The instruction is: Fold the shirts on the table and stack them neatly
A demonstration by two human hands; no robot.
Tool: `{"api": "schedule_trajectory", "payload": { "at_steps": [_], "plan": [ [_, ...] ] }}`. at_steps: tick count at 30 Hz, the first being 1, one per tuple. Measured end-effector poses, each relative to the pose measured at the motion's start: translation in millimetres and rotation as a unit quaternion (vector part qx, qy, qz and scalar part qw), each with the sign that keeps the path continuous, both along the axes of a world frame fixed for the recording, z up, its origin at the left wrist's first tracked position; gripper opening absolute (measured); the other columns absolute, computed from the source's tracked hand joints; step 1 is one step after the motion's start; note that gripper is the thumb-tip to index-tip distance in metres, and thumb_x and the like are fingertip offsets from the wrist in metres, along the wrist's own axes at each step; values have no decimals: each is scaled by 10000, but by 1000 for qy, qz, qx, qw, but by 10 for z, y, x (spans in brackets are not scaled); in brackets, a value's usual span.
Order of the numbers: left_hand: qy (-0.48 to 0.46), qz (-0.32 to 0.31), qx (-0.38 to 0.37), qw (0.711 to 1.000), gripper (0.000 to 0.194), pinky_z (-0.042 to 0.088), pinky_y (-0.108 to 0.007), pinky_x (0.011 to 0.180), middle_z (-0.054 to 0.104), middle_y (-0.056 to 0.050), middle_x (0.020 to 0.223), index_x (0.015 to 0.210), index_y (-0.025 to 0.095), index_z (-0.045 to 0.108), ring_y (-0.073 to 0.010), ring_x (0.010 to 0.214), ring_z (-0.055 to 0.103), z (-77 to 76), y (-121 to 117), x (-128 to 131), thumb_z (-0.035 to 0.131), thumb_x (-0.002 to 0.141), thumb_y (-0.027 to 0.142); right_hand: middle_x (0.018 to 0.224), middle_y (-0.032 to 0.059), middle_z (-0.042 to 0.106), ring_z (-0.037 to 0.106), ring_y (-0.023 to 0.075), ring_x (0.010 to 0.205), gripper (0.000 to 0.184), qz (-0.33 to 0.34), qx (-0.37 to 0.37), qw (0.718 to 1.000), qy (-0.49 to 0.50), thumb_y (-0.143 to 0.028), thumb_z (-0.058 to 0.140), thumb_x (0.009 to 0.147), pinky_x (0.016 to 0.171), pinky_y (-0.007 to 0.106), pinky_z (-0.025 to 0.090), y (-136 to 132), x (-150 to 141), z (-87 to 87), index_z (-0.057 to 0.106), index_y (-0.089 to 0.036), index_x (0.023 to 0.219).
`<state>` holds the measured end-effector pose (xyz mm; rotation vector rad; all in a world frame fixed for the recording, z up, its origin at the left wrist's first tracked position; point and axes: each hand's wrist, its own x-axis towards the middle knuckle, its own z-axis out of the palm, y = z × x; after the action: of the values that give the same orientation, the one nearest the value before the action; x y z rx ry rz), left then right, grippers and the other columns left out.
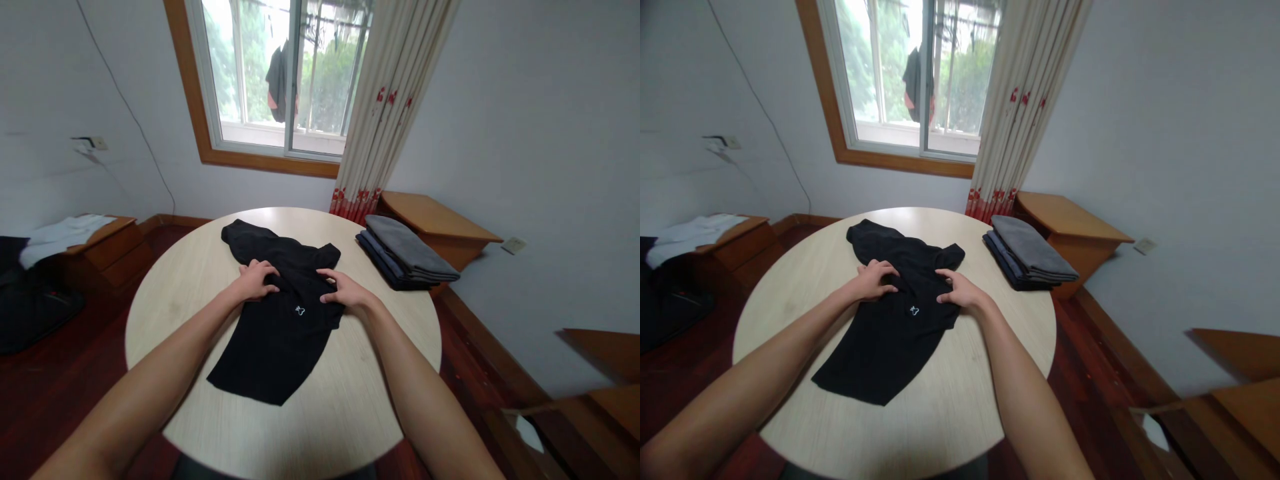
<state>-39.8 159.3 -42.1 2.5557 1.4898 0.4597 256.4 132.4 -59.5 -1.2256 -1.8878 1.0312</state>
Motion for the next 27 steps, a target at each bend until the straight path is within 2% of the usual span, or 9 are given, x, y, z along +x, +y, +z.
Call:
{"api": "schedule_trajectory", "payload": {
  "at_steps": [3,6,9,11,13,15,17,21,27],
  "plan": [
    [-8,-51,-52,997,133,437,-444,923,727,-56,935,821,237,755,-288,955,611,157,-105,3,691,763,338,1153,79,696,663,226,1020,642,-79,82,993,-37,-46,749,611,951,391,528,35,94,84,659,-196,1228],
    [-39,-161,-207,964,193,497,-336,745,709,-23,750,771,223,742,-209,730,643,291,-427,157,684,794,406,1048,68,704,652,226,999,452,-175,194,963,-71,-85,715,675,983,409,494,75,116,151,692,-179,1117],
    [-88,-328,-403,850,344,526,-296,677,757,-46,884,1001,212,749,-196,737,686,359,-761,362,740,782,478,1049,79,706,651,233,1014,386,-171,242,949,-103,-124,726,710,988,407,481,79,47,156,691,-184,1089],
    [-136,-373,-453,798,444,551,-308,718,766,-76,985,1105,201,724,-204,791,708,369,-827,414,716,812,535,1108,95,696,652,239,1024,443,-154,233,950,-139,-191,766,723,967,395,487,59,-11,130,669,-194,1155],
    [-186,-324,-372,849,428,554,-344,816,761,-89,1025,1098,195,721,-216,871,708,344,-731,367,627,883,553,1144,120,688,658,254,1017,522,-177,203,946,-183,-346,804,743,922,382,497,30,-52,100,644,-198,1217],
    [-202,-212,-195,936,400,505,-403,966,736,-101,1129,1116,200,713,-251,1041,673,271,-536,258,595,908,520,1103,137,705,666,274,996,552,-216,165,936,-223,-513,795,751,870,370,501,6,-76,79,661,-200,1185],
    [-159,-126,-58,977,463,391,-476,1104,648,-126,1329,1230,205,670,-308,1250,567,161,-341,151,664,859,483,1041,134,727,671,286,987,488,-219,135,934,-248,-588,752,773,847,363,497,-11,-100,74,700,-210,1076],
    [-55,-128,-38,990,630,323,-504,1142,587,-120,1419,1369,243,584,-333,1332,498,-20,-164,95,743,796,451,1045,113,731,667,266,992,342,-120,135,960,-214,-509,718,829,900,375,486,-30,-147,102,713,-204,984],
    [-54,-106,-57,991,386,469,-369,960,734,-54,1142,1153,274,721,-276,1070,658,33,-154,136,710,798,423,1086,67,693,638,220,985,411,-13,142,986,-80,-196,725,703,906,375,503,-71,-12,227,693,-193,1113]
  ]
}}
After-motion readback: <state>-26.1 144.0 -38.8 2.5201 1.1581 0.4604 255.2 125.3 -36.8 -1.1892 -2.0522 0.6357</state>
